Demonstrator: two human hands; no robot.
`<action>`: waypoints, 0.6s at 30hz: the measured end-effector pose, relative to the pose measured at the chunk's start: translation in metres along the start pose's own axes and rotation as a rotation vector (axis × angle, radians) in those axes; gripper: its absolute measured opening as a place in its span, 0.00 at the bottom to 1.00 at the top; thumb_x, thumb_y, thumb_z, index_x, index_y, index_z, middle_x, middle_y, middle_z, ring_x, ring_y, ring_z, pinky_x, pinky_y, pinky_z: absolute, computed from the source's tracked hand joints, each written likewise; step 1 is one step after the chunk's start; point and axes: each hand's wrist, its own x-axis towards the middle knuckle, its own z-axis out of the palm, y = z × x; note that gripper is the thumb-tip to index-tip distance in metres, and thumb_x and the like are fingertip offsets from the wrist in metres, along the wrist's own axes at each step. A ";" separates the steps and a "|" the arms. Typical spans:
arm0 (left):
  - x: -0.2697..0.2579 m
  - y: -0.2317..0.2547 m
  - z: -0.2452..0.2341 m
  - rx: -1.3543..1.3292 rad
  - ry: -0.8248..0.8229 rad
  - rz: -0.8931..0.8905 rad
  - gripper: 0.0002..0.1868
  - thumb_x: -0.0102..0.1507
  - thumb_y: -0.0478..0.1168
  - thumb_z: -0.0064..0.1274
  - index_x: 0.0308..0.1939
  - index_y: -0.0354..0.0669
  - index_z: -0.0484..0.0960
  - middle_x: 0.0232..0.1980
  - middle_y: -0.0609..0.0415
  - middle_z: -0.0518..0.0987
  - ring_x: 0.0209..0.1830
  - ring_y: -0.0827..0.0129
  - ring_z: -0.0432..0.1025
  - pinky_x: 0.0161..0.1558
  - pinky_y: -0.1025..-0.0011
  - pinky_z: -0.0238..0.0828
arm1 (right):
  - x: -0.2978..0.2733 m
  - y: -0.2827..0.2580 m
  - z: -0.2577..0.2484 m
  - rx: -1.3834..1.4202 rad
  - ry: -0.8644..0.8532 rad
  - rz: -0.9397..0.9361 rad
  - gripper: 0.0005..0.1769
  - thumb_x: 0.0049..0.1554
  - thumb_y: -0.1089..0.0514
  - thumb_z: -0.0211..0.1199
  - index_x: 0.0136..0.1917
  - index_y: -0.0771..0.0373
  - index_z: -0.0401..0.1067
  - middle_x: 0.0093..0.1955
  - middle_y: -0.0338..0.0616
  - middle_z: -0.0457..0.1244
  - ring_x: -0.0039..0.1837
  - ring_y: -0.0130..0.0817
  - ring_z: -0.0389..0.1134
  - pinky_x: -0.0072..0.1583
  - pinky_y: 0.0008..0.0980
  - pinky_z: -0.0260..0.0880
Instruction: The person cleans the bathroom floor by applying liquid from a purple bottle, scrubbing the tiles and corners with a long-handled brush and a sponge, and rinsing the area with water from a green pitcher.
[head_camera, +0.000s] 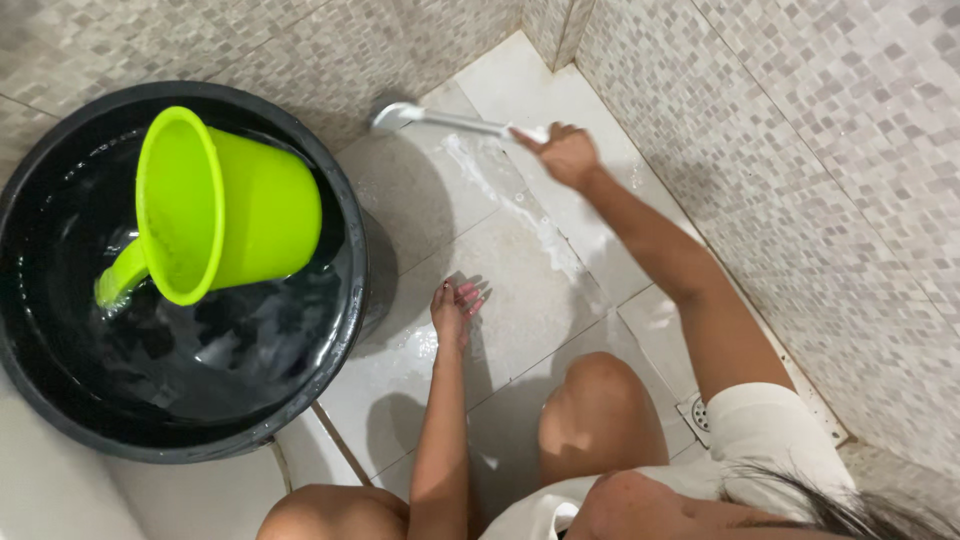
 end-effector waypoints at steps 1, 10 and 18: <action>-0.002 0.003 0.002 0.000 0.004 0.013 0.22 0.73 0.46 0.36 0.67 0.38 0.66 0.52 0.41 0.79 0.48 0.55 0.77 0.49 0.55 0.80 | 0.008 -0.023 0.002 0.067 -0.028 -0.034 0.43 0.60 0.66 0.51 0.83 0.32 0.51 0.38 0.52 0.64 0.36 0.44 0.68 0.33 0.42 0.70; -0.029 0.030 -0.022 0.052 0.050 0.090 0.23 0.73 0.46 0.35 0.70 0.41 0.66 0.51 0.44 0.79 0.46 0.60 0.76 0.47 0.59 0.79 | 0.065 -0.131 -0.005 0.119 0.244 -0.199 0.42 0.57 0.64 0.55 0.81 0.35 0.56 0.37 0.54 0.65 0.33 0.41 0.68 0.30 0.39 0.69; -0.020 -0.008 -0.034 0.078 0.067 0.014 0.21 0.74 0.47 0.35 0.66 0.42 0.71 0.49 0.47 0.80 0.42 0.65 0.75 0.44 0.61 0.79 | 0.000 0.076 -0.071 -0.115 0.122 0.011 0.31 0.66 0.50 0.55 0.80 0.35 0.57 0.28 0.45 0.59 0.21 0.27 0.55 0.17 0.27 0.53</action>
